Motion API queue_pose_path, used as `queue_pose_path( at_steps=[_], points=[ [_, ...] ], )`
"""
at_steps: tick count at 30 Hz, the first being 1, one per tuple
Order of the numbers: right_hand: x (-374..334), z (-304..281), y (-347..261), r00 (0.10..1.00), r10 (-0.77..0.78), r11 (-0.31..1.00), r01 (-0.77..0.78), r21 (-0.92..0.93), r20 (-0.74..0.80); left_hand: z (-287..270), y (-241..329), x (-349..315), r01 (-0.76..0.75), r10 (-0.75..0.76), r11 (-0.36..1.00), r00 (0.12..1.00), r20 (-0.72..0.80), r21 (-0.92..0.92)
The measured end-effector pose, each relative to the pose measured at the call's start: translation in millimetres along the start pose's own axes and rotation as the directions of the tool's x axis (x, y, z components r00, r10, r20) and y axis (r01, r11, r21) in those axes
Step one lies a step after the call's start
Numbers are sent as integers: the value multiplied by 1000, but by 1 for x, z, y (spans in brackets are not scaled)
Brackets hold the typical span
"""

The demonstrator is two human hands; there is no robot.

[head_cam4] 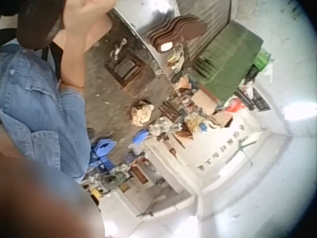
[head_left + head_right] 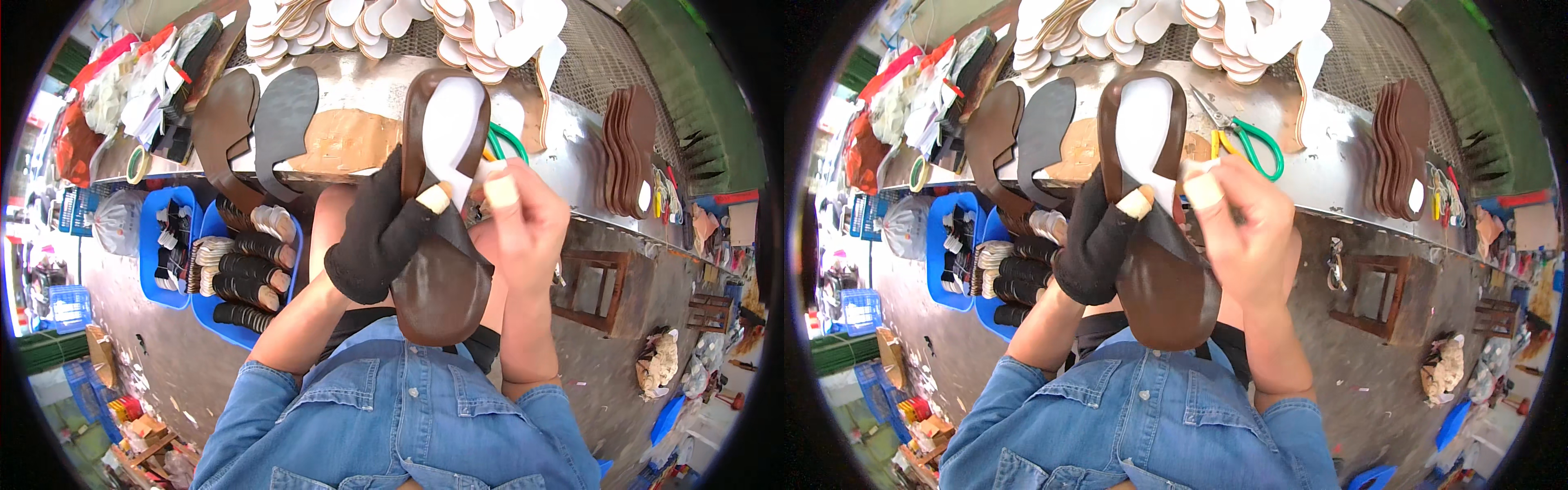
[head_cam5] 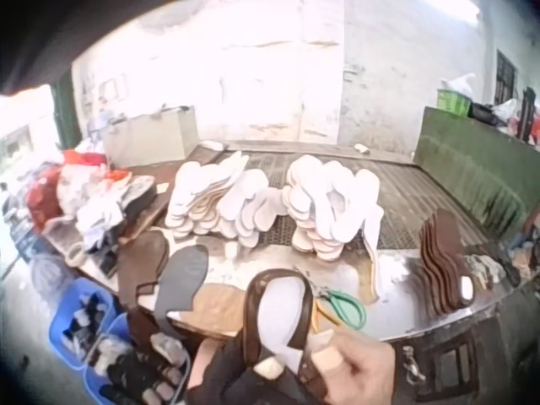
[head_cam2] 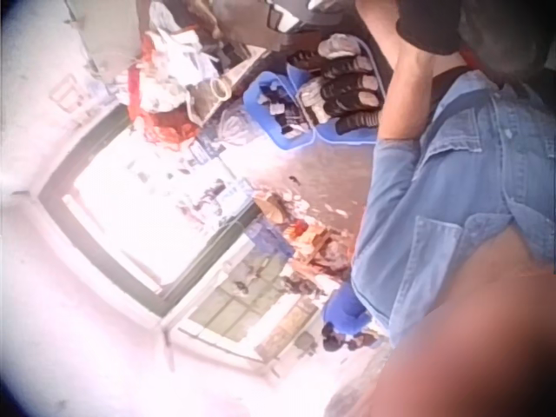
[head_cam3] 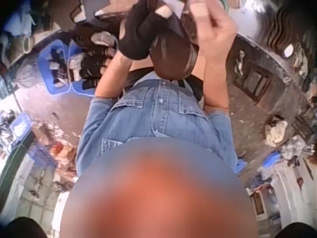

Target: Cutting and assembling components for shoe soles in a manufacturing setting.

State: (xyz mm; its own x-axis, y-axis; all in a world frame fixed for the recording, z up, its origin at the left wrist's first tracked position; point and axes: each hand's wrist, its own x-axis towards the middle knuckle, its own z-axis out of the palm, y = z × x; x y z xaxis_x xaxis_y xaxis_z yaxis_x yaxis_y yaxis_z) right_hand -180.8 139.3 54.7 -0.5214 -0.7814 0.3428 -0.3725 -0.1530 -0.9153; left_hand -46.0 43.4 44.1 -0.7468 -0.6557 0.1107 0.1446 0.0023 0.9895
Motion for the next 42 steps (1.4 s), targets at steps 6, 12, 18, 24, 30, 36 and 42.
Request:
queue_pose_path(
  at_steps=[6, 12, 18, 24, 30, 36, 42],
  points=[
    [14, 13, 5, 974, 187, 899, -221, 378, 126, 5, -7, 1, -36, 36, 999, 998, 53, -11],
    [15, 9, 22, 918, 298, 787, -391, 477, 261, 2, -7, -1, -75, 73, 997, 996, -60, -33],
    [-10, 14, 15, 998, 59, 976, -52, 210, -31, 0, -12, 1, 63, -75, 985, 995, -72, -158],
    [-4, 16, 27, 945, 318, 765, -301, 570, 72, -4, 12, 3, 81, -82, 997, 997, -13, -17],
    [8, 19, 22, 964, 248, 890, -266, 371, 97, -7, -18, 13, 74, -75, 997, 991, -109, -13],
    [28, 4, 32, 967, 252, 901, -226, 371, -23, -21, -27, 3, 64, -42, 993, 977, 211, -100],
    [5, 7, 42, 948, 223, 918, -283, 276, 227, -24, -28, 10, 76, -69, 981, 997, -48, 177]
  ],
)
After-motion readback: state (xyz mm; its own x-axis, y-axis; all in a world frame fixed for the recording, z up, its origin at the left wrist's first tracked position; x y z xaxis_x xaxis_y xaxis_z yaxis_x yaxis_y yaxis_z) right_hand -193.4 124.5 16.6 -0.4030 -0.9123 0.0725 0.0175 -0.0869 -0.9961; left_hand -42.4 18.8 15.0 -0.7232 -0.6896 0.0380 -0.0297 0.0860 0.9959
